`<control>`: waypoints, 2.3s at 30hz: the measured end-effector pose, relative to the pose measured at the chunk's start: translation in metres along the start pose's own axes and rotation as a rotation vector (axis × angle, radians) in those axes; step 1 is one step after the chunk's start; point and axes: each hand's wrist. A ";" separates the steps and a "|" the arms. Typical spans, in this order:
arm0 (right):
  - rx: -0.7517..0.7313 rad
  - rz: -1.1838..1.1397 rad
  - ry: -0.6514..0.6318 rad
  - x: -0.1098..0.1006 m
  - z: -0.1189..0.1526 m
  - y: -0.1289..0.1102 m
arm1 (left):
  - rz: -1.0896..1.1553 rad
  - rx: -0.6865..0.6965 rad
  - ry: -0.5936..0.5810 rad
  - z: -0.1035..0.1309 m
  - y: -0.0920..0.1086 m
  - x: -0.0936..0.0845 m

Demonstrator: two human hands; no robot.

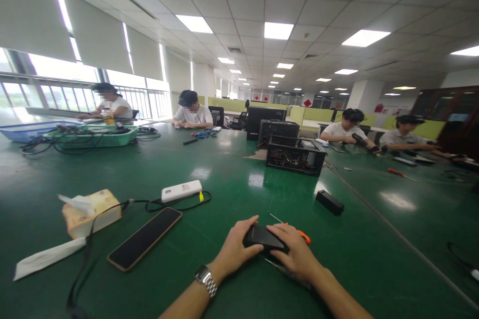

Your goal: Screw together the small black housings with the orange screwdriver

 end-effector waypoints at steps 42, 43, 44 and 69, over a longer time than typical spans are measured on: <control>0.355 -0.371 0.482 -0.045 0.011 0.038 | -0.104 0.139 0.214 -0.003 0.007 -0.003; 0.344 -0.351 0.483 -0.045 0.011 0.038 | -0.103 0.139 0.209 -0.002 0.007 -0.003; 0.333 -0.331 0.484 -0.046 0.011 0.038 | -0.102 0.138 0.204 -0.002 0.007 -0.003; 0.428 -0.476 0.517 -0.027 0.017 0.014 | -0.129 0.108 0.193 -0.003 0.008 -0.004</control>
Point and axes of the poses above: each hand's wrist, its own z-axis away from the middle knuckle, its own x-axis out of the palm, y = z × x, and after that the axes turned 15 degrees about y, right-handed
